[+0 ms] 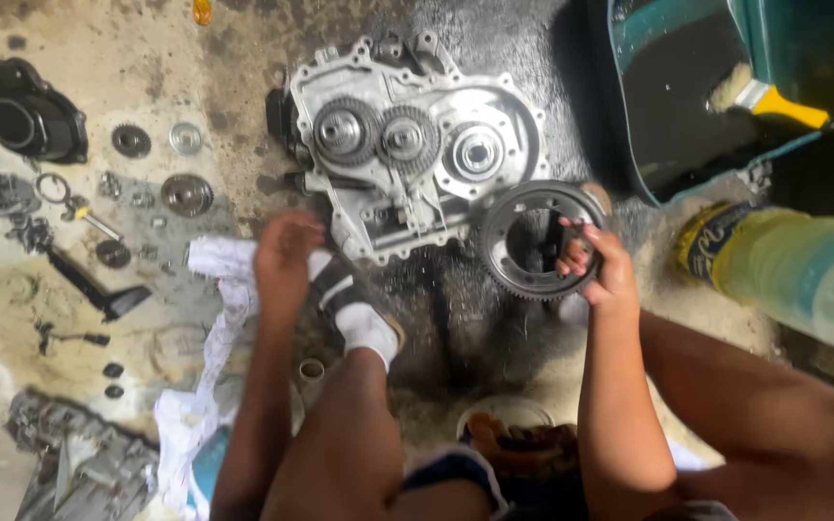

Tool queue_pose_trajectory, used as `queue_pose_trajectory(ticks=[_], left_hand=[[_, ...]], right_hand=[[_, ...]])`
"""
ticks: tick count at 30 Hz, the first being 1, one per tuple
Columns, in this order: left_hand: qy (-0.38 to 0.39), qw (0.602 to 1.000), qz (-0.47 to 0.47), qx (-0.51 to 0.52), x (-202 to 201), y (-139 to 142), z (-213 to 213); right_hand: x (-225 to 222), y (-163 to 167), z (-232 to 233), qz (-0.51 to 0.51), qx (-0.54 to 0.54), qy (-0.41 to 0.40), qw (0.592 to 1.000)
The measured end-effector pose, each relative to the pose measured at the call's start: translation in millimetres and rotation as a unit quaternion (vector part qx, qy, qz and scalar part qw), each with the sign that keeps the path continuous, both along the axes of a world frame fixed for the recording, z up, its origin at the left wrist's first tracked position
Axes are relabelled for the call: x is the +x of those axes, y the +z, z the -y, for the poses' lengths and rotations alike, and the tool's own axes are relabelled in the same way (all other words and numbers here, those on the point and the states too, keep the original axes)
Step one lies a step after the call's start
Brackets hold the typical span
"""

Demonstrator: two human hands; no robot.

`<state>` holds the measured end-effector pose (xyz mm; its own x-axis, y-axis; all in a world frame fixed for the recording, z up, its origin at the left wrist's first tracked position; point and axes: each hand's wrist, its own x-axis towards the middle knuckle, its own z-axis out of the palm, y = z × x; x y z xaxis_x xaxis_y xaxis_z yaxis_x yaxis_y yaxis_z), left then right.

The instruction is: The person assembles a motorcycle engine by inserting a clutch basket and gear shafts into the engine casing. They repeatedly test-fit the components, remove them, and reinsert them while seated on the floor.

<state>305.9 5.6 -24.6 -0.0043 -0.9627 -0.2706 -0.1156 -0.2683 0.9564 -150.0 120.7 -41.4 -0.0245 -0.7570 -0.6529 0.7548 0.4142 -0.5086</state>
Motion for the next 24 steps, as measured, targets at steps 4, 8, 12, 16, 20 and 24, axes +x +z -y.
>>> queue_pose_trajectory(ticks=[4, 8, 12, 16, 20, 24], left_hand=[[-0.048, 0.986, 0.153, -0.046, 43.7, 81.8, -8.3], [-0.045, 0.979, 0.191, -0.059, 71.8, 179.5, -30.6], [-0.037, 0.968, 0.222, -0.112, 72.3, 282.2, -66.1], [-0.025, 0.959, 0.245, -0.138, 53.4, 362.7, -114.8], [-0.057, 0.949, 0.264, -0.161, 23.8, 412.3, -155.9], [-0.104, 0.935, 0.287, -0.182, 0.0, 439.3, -174.7]], right_hand=[[16.5, 24.1, -25.7, -0.085, 0.087, 0.133, 0.984], [59.1, 20.6, -67.7, -0.140, 0.113, 0.164, 0.970], [81.0, 19.1, -116.8, -0.127, 0.181, 0.120, 0.968], [69.6, 25.2, -150.4, -0.108, 0.224, 0.201, 0.947], [42.4, 24.4, -170.3, -0.068, 0.228, 0.257, 0.937], [18.4, 29.1, -184.3, -0.049, 0.247, 0.237, 0.939]])
